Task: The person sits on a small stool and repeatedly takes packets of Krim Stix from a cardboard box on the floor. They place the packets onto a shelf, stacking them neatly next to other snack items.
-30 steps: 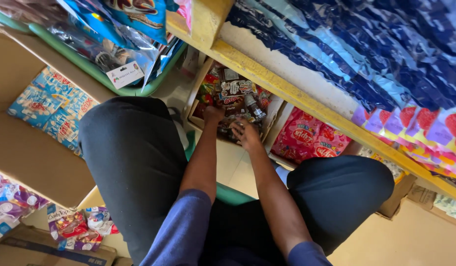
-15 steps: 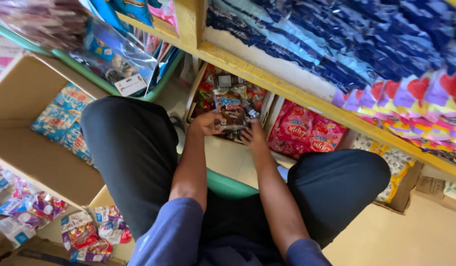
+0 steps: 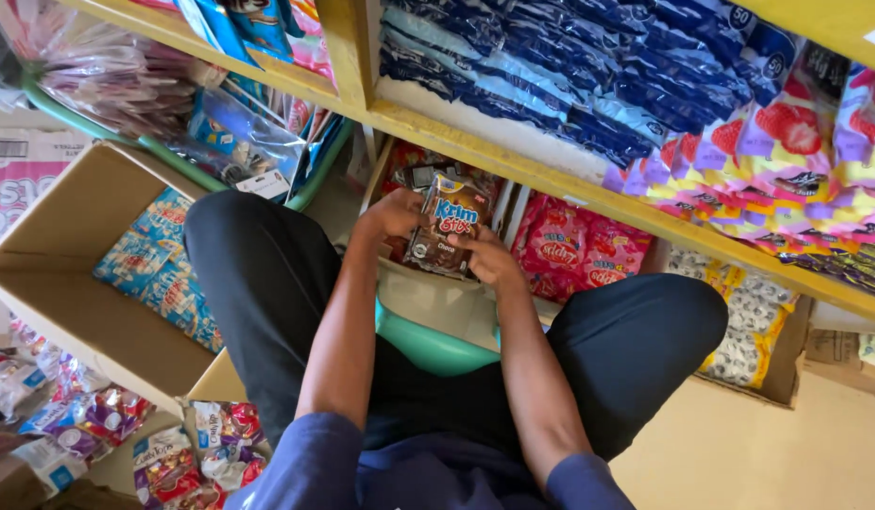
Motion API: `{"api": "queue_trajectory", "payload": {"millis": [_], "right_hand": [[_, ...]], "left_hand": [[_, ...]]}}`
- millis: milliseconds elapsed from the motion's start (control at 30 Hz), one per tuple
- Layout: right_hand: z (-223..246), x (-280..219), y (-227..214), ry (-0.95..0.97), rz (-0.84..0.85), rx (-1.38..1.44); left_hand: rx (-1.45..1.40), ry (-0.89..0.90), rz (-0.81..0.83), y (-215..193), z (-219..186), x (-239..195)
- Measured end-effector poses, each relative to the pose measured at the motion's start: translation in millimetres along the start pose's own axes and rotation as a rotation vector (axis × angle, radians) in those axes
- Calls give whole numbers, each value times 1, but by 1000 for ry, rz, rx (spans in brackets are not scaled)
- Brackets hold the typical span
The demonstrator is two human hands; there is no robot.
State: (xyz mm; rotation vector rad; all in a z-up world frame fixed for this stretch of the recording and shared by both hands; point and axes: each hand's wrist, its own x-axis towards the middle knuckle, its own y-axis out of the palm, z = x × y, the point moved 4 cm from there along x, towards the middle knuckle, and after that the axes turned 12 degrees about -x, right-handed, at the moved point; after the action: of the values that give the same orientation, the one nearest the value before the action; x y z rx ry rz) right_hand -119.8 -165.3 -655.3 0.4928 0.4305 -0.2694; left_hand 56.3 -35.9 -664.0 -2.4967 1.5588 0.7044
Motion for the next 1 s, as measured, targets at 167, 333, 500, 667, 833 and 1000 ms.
{"api": "queue_trajectory", "payload": {"millis": [167, 333, 500, 667, 833, 1000], "right_hand": [[25, 0, 16, -45, 54, 1], [29, 3, 9, 34, -58, -193], [42, -4, 6, -92, -62, -346], [67, -20, 17, -135, -26, -364], [90, -28, 28, -163, -118, -416], [100, -30, 33, -186, -124, -391]], "left_hand": [[10, 21, -91, 5, -43, -33], [37, 85, -203, 1, -28, -34], [-307, 62, -53, 11, -33, -37], [-291, 24, -78, 25, -60, -48], [-441, 47, -180, 29, -66, -49], [-385, 142, -149, 27, -69, -45]]}}
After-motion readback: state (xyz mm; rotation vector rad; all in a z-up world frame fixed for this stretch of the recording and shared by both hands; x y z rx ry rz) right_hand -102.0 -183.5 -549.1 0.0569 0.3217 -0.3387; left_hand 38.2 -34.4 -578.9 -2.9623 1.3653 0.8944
